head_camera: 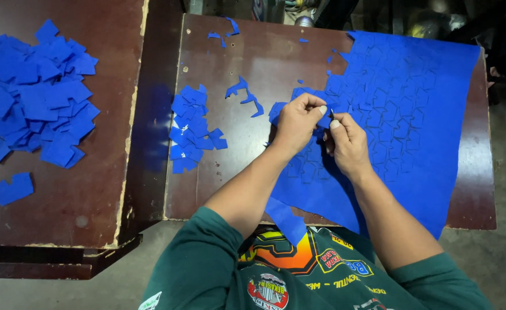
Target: The person is using small scissors to cut out numerous small, identically shaped blue fabric pieces from a larger sheet of blue fabric on a wooden table.
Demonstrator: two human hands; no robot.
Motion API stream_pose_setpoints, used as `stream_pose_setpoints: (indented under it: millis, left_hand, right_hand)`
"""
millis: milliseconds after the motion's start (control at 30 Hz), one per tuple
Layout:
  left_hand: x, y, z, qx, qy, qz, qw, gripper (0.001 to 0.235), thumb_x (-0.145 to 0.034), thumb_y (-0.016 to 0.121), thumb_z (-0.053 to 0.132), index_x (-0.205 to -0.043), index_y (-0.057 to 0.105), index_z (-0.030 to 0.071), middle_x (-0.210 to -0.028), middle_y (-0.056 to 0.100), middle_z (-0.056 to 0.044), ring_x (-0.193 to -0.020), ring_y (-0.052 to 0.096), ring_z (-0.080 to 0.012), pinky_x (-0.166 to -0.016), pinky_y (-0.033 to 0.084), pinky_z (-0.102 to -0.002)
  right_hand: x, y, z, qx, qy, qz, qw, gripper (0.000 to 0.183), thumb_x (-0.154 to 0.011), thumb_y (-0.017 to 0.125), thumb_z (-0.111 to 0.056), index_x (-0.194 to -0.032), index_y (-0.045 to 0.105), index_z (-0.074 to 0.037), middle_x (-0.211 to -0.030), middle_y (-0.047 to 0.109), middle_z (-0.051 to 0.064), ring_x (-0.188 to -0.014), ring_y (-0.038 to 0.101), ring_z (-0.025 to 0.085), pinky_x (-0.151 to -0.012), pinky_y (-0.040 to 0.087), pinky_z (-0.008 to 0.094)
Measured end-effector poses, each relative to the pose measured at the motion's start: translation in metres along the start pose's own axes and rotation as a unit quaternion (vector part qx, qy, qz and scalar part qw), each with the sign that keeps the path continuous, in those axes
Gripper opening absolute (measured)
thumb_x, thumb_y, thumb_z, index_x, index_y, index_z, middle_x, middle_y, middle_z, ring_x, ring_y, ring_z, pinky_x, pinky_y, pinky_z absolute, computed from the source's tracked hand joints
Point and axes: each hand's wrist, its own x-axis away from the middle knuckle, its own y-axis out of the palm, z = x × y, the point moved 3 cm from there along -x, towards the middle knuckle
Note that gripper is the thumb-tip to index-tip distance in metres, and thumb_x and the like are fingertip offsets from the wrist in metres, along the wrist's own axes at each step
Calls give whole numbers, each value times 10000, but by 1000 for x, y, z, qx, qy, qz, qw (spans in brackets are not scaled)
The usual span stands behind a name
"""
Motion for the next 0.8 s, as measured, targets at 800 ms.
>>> stream_pose_setpoints:
  millis: [800]
  left_hand:
    - [5, 1, 3, -15, 8, -5, 1000, 131, -823, 718, 159, -935, 782, 142, -635, 674, -15, -546, 676, -134, -534, 499, -248]
  right_hand:
    - [-3, -5, 8, -6, -4, 7, 1000, 215, -1074, 500, -140, -1059, 667, -5, -565, 526, 101, -410, 495, 161, -360, 387, 266]
